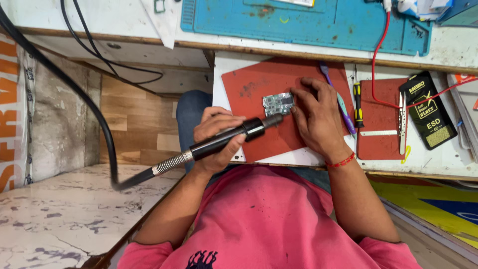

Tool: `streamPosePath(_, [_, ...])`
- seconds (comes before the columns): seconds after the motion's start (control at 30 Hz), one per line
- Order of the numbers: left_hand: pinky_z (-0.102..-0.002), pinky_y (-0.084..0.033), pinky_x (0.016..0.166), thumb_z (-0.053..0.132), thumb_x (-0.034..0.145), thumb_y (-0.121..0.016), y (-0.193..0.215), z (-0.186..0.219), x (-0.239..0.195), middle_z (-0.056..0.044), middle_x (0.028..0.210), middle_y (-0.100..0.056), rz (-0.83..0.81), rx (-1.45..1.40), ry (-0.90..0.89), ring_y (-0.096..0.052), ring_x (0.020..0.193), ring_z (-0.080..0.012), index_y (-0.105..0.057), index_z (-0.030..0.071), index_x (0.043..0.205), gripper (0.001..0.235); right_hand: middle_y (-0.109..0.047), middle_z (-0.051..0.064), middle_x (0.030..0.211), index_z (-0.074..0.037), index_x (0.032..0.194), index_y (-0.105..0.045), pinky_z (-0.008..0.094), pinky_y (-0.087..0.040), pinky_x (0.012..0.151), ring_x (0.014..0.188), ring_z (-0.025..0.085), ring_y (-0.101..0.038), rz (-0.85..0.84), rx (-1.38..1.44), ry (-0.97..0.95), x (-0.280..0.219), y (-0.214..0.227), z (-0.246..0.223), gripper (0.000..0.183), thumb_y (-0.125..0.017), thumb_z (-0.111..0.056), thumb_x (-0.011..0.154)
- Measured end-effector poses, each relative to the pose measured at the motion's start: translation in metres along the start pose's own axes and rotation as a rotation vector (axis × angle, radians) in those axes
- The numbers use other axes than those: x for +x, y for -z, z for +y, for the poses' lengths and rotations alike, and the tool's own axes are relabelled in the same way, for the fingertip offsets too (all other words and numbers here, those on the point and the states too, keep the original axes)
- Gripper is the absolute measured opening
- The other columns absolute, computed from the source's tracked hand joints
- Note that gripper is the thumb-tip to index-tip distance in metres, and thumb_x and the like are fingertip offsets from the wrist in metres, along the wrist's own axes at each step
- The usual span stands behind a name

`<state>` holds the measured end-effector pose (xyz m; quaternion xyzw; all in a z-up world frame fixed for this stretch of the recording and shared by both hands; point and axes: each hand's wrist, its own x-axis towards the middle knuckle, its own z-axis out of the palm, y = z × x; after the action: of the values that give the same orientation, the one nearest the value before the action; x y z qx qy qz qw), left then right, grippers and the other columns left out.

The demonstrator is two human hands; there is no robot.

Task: The person uses a hot air gun to heat a small circuit board placed on a red mat, then uses a small brush to clean or apply flux to the board. The person continues to heat and clean the board throughout the clip.

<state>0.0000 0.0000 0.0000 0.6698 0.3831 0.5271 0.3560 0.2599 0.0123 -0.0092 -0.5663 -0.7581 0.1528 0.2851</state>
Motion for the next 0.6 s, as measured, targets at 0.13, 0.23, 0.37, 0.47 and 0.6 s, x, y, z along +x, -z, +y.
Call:
streamPosePath(0.13, [-0.039, -0.050, 0.103, 0.027, 0.092, -0.076, -0.0014, -0.0012, -0.0017, -0.011, 0.106, -0.078, 0.090, 0.047, 0.056, -0.072, 0.101, -0.0234, -0.073, 0.003, 0.105, 0.027, -0.056, 0.018, 0.139, -0.006, 0.128, -0.068, 0.048, -0.044, 0.110, 0.128, 0.039, -0.051, -0.002, 0.011, 0.000, 0.0005, 0.0010, -0.0016, 0.042, -0.077, -0.004, 0.086])
streamPosePath(0.23, [-0.039, -0.050, 0.105, 0.027, 0.090, -0.077, -0.0026, -0.0026, 0.0005, -0.011, 0.106, -0.077, 0.033, 0.009, -0.034, -0.072, 0.099, -0.0217, -0.073, 0.004, 0.105, 0.028, -0.056, 0.017, 0.138, -0.006, 0.127, -0.068, 0.048, -0.043, 0.110, 0.129, 0.039, -0.051, 0.007, 0.001, 0.007, 0.0004, 0.0018, -0.0012, 0.042, -0.076, -0.004, 0.086])
streamPosePath(0.37, [-0.039, -0.050, 0.104, 0.026, 0.093, -0.077, -0.0021, -0.0015, 0.0009, -0.012, 0.108, -0.077, 0.093, 0.049, 0.002, -0.070, 0.103, -0.0233, -0.073, 0.004, 0.108, 0.027, -0.056, 0.018, 0.139, -0.006, 0.127, -0.068, 0.048, -0.043, 0.111, 0.129, 0.039, -0.050, 0.010, -0.005, 0.029, 0.0007, 0.0008, -0.0007, 0.042, -0.076, -0.004, 0.086])
streamPosePath(0.47, [-0.040, -0.049, 0.107, 0.027, 0.091, -0.078, -0.0021, -0.0023, -0.0016, -0.012, 0.108, -0.077, -0.014, 0.004, -0.063, -0.071, 0.105, -0.0251, -0.072, 0.004, 0.108, 0.029, -0.056, 0.018, 0.139, -0.006, 0.128, -0.067, 0.048, -0.043, 0.110, 0.128, 0.039, -0.050, -0.006, 0.004, 0.011, -0.0035, 0.0010, 0.0027, 0.042, -0.076, -0.004, 0.087])
streamPosePath(0.6, [-0.038, -0.052, 0.103, 0.026, 0.095, -0.077, -0.0083, -0.0004, -0.0030, -0.013, 0.111, -0.075, 0.198, -0.040, 0.198, -0.065, 0.110, -0.0267, -0.073, 0.003, 0.111, 0.028, -0.056, 0.017, 0.139, -0.006, 0.127, -0.067, 0.048, -0.043, 0.111, 0.130, 0.039, -0.051, 0.009, -0.001, 0.039, -0.0010, 0.0008, -0.0005, 0.041, -0.076, -0.004, 0.087])
